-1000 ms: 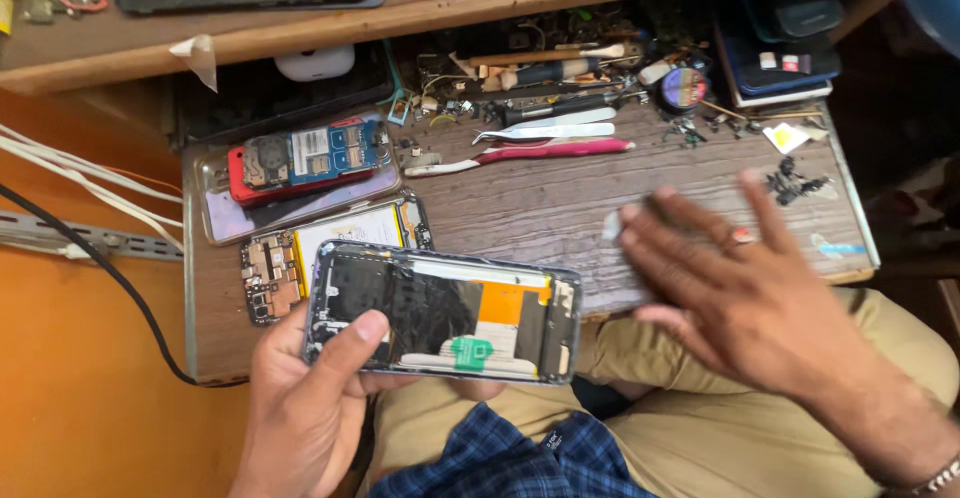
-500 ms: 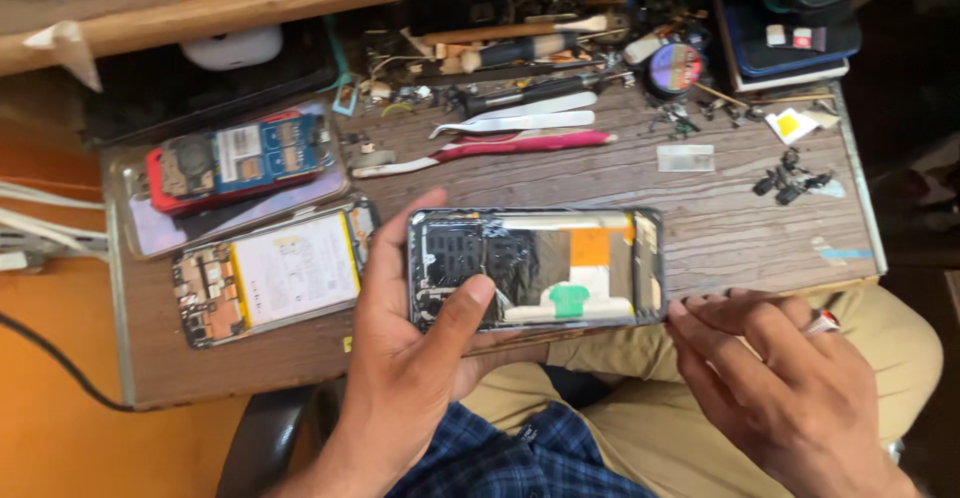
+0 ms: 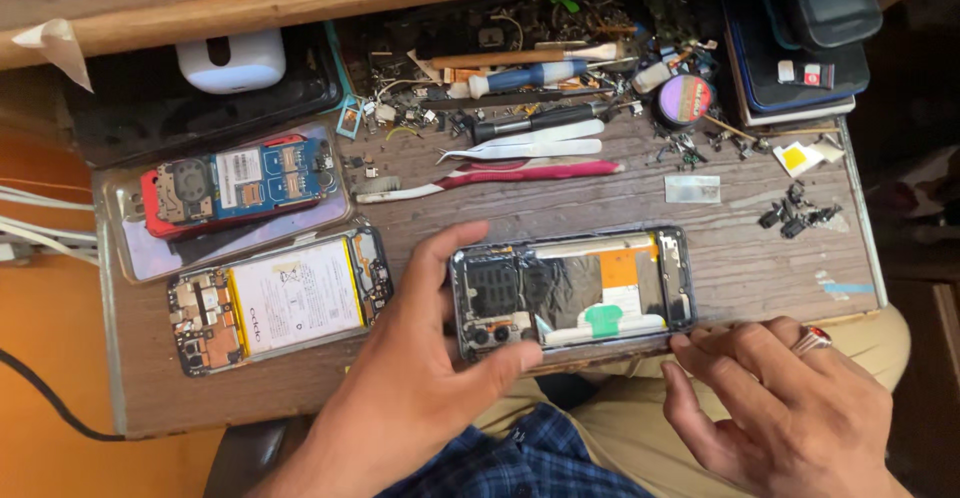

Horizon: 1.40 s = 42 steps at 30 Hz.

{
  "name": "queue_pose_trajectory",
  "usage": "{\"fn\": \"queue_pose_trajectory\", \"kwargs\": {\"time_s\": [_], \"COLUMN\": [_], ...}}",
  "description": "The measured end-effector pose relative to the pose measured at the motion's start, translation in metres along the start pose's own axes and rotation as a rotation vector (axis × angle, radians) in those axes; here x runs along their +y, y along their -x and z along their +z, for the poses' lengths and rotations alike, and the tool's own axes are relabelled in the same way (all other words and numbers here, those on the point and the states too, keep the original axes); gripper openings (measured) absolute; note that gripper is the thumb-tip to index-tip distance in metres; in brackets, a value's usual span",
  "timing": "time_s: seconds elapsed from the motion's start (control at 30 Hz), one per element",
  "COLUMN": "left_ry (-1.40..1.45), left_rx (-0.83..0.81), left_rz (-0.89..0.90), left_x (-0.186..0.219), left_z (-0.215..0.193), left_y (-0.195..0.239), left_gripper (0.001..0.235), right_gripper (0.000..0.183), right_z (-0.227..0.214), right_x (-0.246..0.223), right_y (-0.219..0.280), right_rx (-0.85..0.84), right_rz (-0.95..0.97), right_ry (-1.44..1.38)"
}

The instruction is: The person removes a screen protector from a smartphone and then uses a metal tool to pry open the device's frame. They work on separating the screen assembly from the body of the phone.

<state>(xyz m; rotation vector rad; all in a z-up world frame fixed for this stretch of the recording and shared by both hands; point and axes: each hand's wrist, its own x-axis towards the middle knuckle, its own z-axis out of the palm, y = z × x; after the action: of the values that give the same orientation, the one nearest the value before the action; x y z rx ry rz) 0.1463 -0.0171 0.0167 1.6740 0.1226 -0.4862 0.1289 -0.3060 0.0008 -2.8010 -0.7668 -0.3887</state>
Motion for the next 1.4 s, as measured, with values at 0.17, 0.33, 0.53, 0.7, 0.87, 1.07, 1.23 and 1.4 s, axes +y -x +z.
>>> {"fn": "queue_pose_trajectory", "kwargs": {"time_s": [0.17, 0.33, 0.53, 0.7, 0.87, 1.07, 1.23, 1.4], "left_ry": [-0.527, -0.486, -0.453, -0.541, -0.6, -0.653, -0.702, -0.735], "left_rx": [0.059, 0.018, 0.01, 0.026, 0.042, 0.113, 0.096, 0.114], "left_rz": [0.44, 0.415, 0.506, 0.526, 0.513, 0.597, 0.559, 0.567], "left_x": [0.0, -0.008, -0.005, -0.004, -0.002, -0.004, -0.004, -0.002], "left_z": [-0.012, -0.01, -0.012, -0.014, -0.013, -0.008, -0.009, -0.008], "left_y": [0.002, 0.005, 0.003, 0.005, 0.007, 0.005, 0.005, 0.005], "left_gripper": [0.107, 0.097, 0.09, 0.086, 0.089, 0.091, 0.089, 0.088], "right_gripper": [0.01, 0.016, 0.041, 0.043, 0.03, 0.023, 0.022, 0.032], "right_z": [0.002, -0.023, -0.038, -0.03, -0.026, -0.024, -0.022, -0.025], "right_x": [0.018, 0.024, -0.001, -0.007, -0.01, -0.017, -0.016, -0.011], "right_y": [0.002, -0.019, -0.075, -0.094, -0.093, -0.09, -0.088, -0.087], "right_rx": [-0.004, -0.056, -0.02, -0.254, -0.312, -0.181, -0.173, -0.167], "right_rz": [-0.111, 0.084, 0.1, 0.328, 0.461, 0.324, 0.361, 0.274], "right_ry": [-0.021, -0.037, -0.114, -0.524, -0.586, -0.486, -0.537, -0.61]}}
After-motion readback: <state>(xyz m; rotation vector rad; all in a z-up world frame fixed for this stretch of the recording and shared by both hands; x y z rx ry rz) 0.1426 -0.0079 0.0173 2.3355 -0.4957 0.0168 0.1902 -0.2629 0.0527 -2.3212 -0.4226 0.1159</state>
